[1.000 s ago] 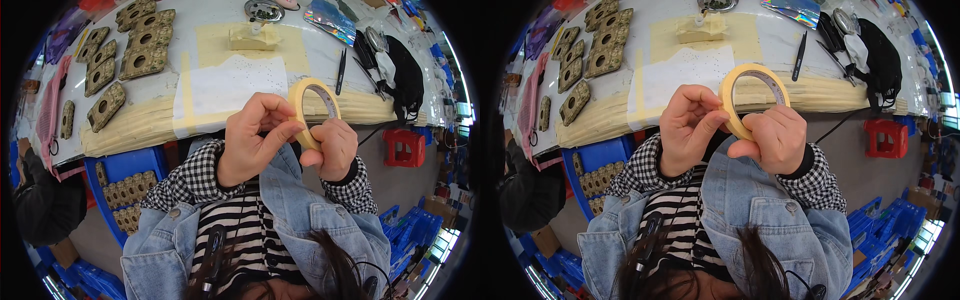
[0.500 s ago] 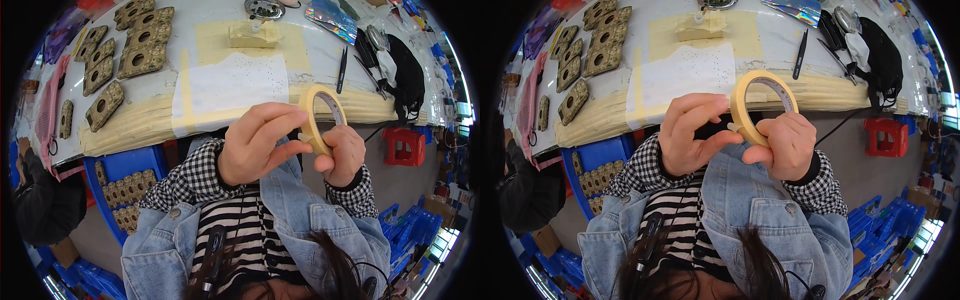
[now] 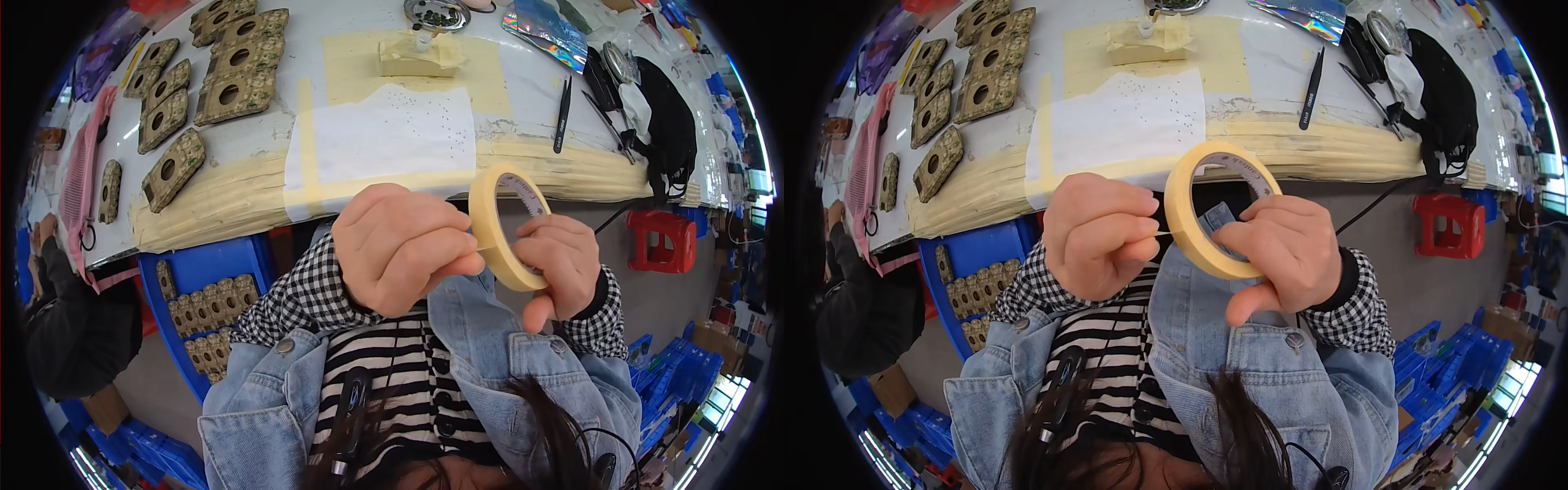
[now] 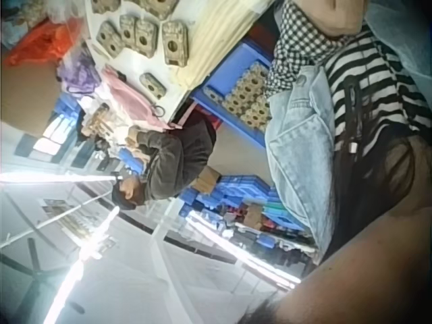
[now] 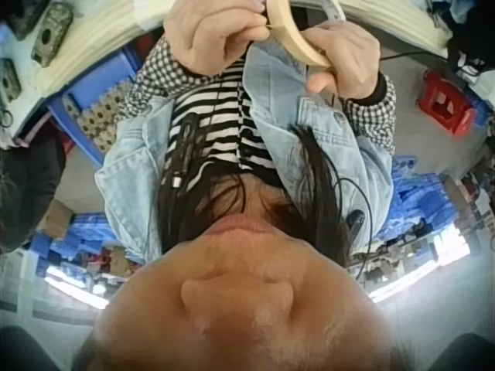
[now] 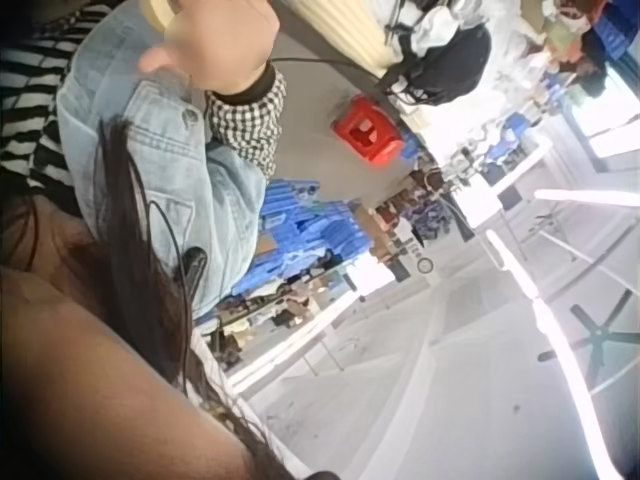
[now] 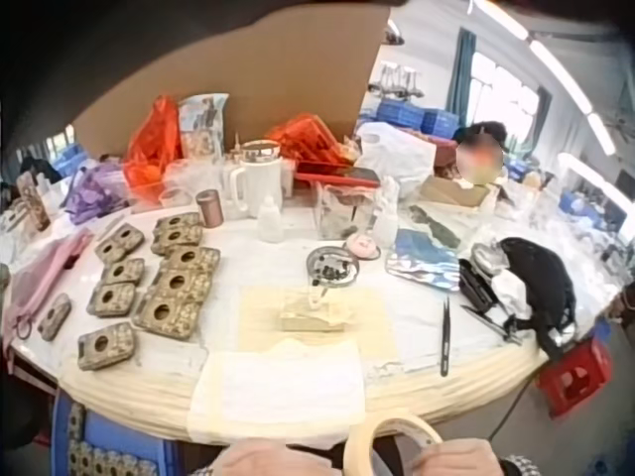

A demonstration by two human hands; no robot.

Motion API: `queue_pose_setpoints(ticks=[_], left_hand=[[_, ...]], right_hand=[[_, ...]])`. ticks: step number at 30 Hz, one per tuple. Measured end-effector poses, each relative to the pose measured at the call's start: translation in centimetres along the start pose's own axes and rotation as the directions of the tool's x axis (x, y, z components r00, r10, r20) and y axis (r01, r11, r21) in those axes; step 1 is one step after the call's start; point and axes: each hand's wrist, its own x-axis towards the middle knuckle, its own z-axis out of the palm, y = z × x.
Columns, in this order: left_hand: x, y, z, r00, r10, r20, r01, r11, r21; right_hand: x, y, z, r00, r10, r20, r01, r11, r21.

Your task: Detailing toy tank hulls by applying tape and using tweezers.

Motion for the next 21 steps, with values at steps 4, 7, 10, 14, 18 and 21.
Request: queue_pose_setpoints(ticks=[4, 7, 10, 14, 18, 21], left_hand=[[-0.3, -0.4, -1.9, 0.97, -0.199, -0.139, 0.203, 0.979, 0.013], [-0.3, -1.3, -3.2, 0.907, -0.317, -0.277, 0.365, 0.92, 0.144], [-0.4, -2.0, -4.3, 0.775, -0.573, -0.266, 0.575, 0.814, -0.077], [-0.1, -3.8, -5.8, 0.671, -0.691, -0.27, 0.678, 0.719, -0.154], [0.0, -3.9, -7.4, 0.663, -0.68, -0.314, 0.675, 0.724, -0.144], [0.2, -4.1, -7.9, 0.634, -0.707, -0.311, 0.691, 0.7, -0.181]], right_hand=[[-0.2, 0.1, -2.9, 0.994, 0.113, -0.015, -0.113, 0.956, -0.272], [-0.6, 0.4, -4.3, 0.981, 0.188, -0.038, -0.189, 0.918, -0.349], [-0.1, 1.2, -5.0, 0.974, 0.222, -0.051, -0.225, 0.9, -0.375], [1.3, 1.4, -6.3, 0.954, 0.291, -0.079, -0.294, 0.842, -0.453], [2.4, 2.6, -6.1, 0.958, 0.262, -0.114, -0.28, 0.785, -0.552], [2.8, 2.4, -6.1, 0.939, 0.311, -0.148, -0.334, 0.715, -0.614]])
